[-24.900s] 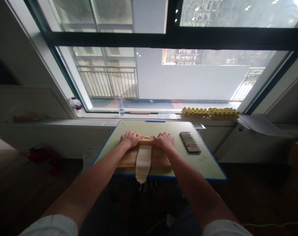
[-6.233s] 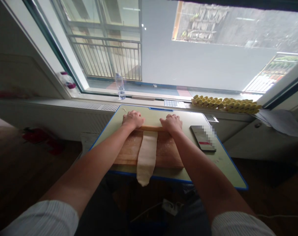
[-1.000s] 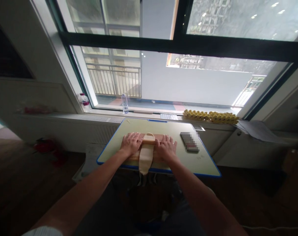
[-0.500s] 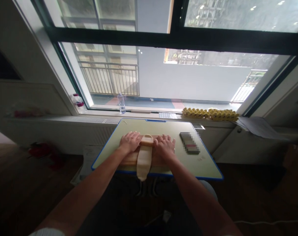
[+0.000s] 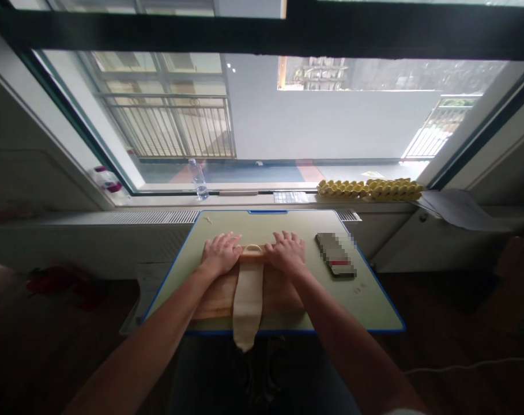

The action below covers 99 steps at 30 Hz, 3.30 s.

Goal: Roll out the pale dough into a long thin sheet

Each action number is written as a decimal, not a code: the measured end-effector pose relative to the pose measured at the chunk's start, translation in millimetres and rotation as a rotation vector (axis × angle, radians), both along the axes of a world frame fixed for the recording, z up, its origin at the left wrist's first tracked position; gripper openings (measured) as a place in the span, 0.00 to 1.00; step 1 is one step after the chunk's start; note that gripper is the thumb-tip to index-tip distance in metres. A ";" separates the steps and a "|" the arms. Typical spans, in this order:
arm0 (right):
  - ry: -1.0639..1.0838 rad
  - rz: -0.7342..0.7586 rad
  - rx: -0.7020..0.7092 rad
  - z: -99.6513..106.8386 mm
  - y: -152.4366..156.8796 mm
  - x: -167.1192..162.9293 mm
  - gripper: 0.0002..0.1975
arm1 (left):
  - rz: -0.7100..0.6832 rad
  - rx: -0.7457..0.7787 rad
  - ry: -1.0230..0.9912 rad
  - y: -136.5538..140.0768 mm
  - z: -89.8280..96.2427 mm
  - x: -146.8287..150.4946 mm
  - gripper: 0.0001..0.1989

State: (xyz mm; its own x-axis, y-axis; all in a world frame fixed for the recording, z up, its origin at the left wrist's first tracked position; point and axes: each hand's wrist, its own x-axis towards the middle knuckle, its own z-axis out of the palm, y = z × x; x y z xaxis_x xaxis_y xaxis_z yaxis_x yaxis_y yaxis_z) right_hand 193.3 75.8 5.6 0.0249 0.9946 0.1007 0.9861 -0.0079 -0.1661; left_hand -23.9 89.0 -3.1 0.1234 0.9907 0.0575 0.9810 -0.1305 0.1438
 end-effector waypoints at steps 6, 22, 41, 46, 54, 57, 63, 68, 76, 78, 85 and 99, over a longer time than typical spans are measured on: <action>0.007 0.026 -0.135 -5.4 18.7 6.2 0.31 | -0.038 -0.127 0.001 12.6 2.8 -2.0 0.30; -0.011 0.130 0.040 -4.0 -35.4 3.0 0.24 | -0.028 0.000 -0.057 -23.2 -0.9 -6.1 0.24; 0.053 0.047 0.254 -22.3 -99.9 -9.0 0.27 | -0.010 0.153 -0.136 -75.3 -17.4 -13.3 0.26; 0.043 0.060 0.275 -23.6 -100.1 -8.6 0.26 | -0.046 0.184 -0.151 -78.7 -17.8 -14.6 0.26; 0.064 0.080 0.299 -28.2 -97.1 -5.7 0.25 | -0.018 0.154 -0.169 -81.6 -15.3 -13.1 0.26; 0.071 0.067 0.270 -29.7 -96.6 -4.8 0.24 | -0.005 0.123 -0.184 -85.8 -12.8 -14.2 0.26; 0.109 0.067 0.203 -34.9 -122.3 0.5 0.26 | -0.052 0.096 -0.210 -111.7 -9.6 -22.0 0.24; 0.085 0.084 0.149 -35.7 -138.5 3.7 0.27 | -0.049 0.096 -0.237 -123.7 -13.0 -22.2 0.25; -0.012 0.042 0.106 -26.0 -78.2 -6.5 0.30 | 0.009 0.063 -0.136 -74.1 -2.2 -3.3 0.29; -0.025 0.044 0.100 -20.5 -58.7 -8.8 0.31 | 0.030 0.055 -0.115 -55.8 0.1 1.6 0.29; -0.033 0.046 0.090 -12.3 -43.1 -11.3 0.31 | 0.096 0.050 -0.080 -32.8 4.1 9.8 0.27; 0.009 0.097 0.233 -41.1 -111.4 -5.7 0.33 | 0.018 0.118 -0.091 -102.9 -4.1 -4.8 0.30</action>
State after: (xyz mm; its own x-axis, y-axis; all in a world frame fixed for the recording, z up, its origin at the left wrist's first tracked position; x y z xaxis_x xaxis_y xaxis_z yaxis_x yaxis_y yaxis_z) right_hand 187.6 -35.6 -35.5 -0.0680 0.9424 0.3276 0.9788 0.1265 -0.1609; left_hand -28.7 -13.8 -7.2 0.0945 0.9785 0.1835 0.9669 -0.1341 0.2172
